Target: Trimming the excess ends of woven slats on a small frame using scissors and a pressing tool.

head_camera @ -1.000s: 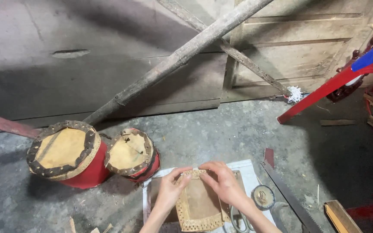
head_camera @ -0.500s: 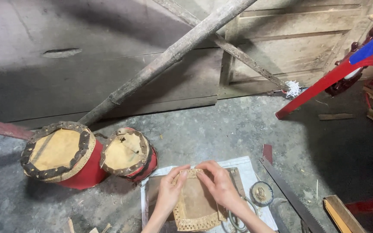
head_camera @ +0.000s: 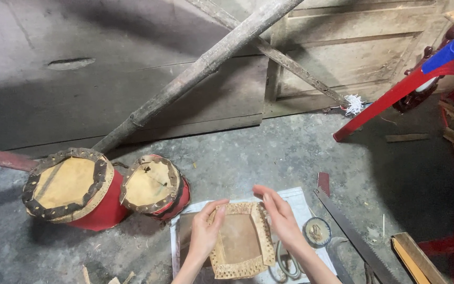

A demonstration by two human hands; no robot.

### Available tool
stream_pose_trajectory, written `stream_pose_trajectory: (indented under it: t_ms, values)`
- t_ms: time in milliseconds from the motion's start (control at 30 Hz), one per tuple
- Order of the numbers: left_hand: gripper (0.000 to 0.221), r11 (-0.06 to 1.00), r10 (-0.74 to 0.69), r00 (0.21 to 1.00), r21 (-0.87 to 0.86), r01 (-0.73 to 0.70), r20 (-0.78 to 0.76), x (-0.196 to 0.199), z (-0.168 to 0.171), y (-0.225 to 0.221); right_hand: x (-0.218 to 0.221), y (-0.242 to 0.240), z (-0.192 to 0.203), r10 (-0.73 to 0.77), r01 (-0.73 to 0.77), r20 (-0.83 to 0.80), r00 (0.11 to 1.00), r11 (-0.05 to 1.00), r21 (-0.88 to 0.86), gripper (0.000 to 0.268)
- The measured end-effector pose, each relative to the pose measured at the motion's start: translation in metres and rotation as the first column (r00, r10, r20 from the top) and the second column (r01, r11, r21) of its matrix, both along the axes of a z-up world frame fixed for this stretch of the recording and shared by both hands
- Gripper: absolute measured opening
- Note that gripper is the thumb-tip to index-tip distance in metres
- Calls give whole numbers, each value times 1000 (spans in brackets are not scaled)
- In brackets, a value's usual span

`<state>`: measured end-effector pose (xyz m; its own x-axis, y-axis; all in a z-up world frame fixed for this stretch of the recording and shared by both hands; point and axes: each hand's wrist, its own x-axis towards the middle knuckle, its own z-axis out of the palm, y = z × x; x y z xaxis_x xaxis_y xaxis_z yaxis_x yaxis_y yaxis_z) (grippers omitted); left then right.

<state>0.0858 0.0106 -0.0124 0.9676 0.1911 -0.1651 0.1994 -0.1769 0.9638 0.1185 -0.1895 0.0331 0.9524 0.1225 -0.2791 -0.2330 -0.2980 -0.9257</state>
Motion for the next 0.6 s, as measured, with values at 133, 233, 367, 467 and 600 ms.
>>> stream_pose_trajectory:
  t_ms: [133,233,367,467,600]
  values:
    - [27,999,9,1000,-33,-9,-1,1,-3,-1,-12,-2,-6,25,-24,-101,995,1000,12,61]
    - [28,999,17,1000,-46,-18,-5,0,4,-3,-15,0,-5,48,-49,-149,988,999,-7,54]
    - [28,1000,5,1000,-20,-6,-13,2,0,-3,-17,1,-9,22,-14,-115,993,997,70,49]
    - [27,999,20,1000,-34,-21,-15,1,0,-4,-18,3,-12,25,-19,-122,992,998,52,48]
    - [27,999,16,1000,-39,-16,13,0,-5,-3,-21,4,-34,-42,49,-46,998,987,150,46]
